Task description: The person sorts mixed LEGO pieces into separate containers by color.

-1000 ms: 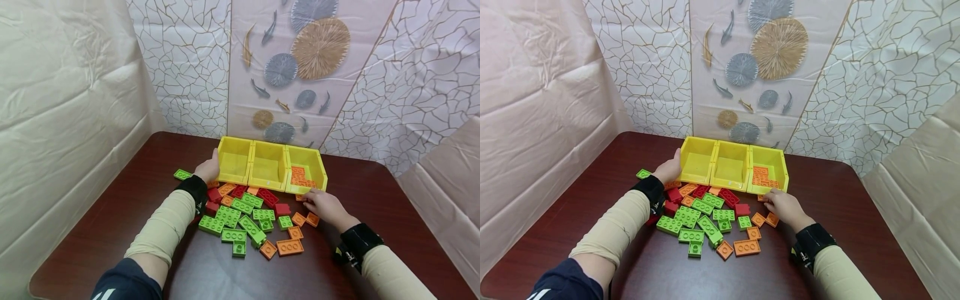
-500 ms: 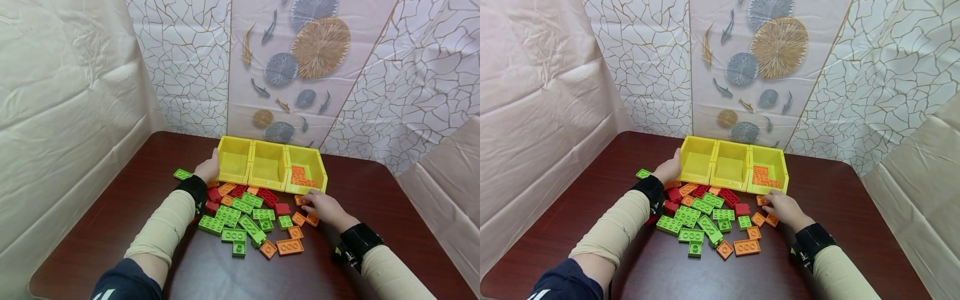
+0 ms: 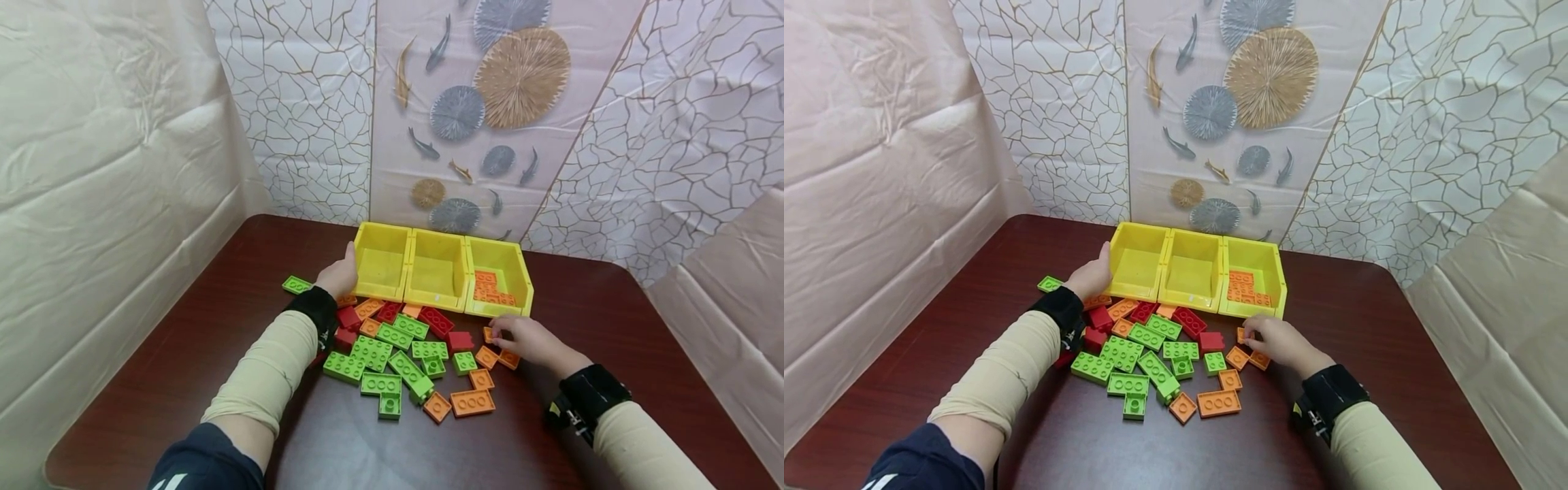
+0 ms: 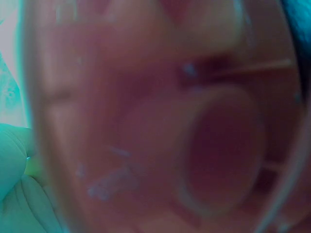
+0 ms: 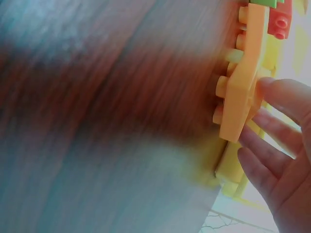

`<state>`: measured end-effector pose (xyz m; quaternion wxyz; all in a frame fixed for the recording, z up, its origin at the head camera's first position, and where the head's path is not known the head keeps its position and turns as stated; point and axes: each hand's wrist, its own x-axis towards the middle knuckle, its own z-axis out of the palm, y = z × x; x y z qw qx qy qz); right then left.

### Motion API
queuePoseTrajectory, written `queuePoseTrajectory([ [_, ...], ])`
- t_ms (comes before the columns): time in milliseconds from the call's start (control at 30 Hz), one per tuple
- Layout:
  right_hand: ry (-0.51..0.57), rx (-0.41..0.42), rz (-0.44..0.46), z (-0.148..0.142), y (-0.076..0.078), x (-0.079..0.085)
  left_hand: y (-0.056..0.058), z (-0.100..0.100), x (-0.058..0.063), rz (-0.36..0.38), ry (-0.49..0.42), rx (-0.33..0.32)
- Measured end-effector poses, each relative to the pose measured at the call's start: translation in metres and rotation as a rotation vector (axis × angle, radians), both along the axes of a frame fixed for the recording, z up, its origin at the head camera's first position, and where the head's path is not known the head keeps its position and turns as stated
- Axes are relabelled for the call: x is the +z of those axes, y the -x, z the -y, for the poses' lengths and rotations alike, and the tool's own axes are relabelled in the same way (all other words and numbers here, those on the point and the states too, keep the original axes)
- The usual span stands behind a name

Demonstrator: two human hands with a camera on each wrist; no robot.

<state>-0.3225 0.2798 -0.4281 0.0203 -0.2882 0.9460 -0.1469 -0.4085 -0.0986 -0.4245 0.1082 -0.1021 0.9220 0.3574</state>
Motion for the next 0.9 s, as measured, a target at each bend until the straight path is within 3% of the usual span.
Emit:
queuePoseTrajectory([
  [67,0.037,0.029,0.003,0.000,0.000,0.002,-0.001,0.001,0.000,-0.008,0.009,-0.021],
  [167,0.143,0.006,-0.088,-0.001,0.002,0.008,-0.003,0.001,0.003,-0.031,0.026,-0.058],
  [267,0.218,-0.097,-0.220,-0.002,0.010,0.015,-0.005,0.001,0.007,-0.045,0.020,-0.055],
  [333,0.202,-0.183,-0.249,-0.002,0.017,0.017,-0.006,0.001,0.008,-0.057,0.025,-0.042],
  [467,0.123,-0.255,-0.213,0.001,0.030,0.016,-0.003,0.001,0.008,-0.050,0.033,-0.037],
  [600,0.096,-0.227,-0.174,0.005,0.037,0.012,0.000,0.001,0.004,-0.054,0.058,-0.074],
  [767,0.092,-0.175,-0.146,0.007,0.042,0.010,0.000,0.000,0.001,-0.014,0.031,-0.034],
  [900,0.091,-0.179,-0.122,0.006,0.045,0.011,-0.001,0.000,0.002,-0.022,0.036,-0.017],
])
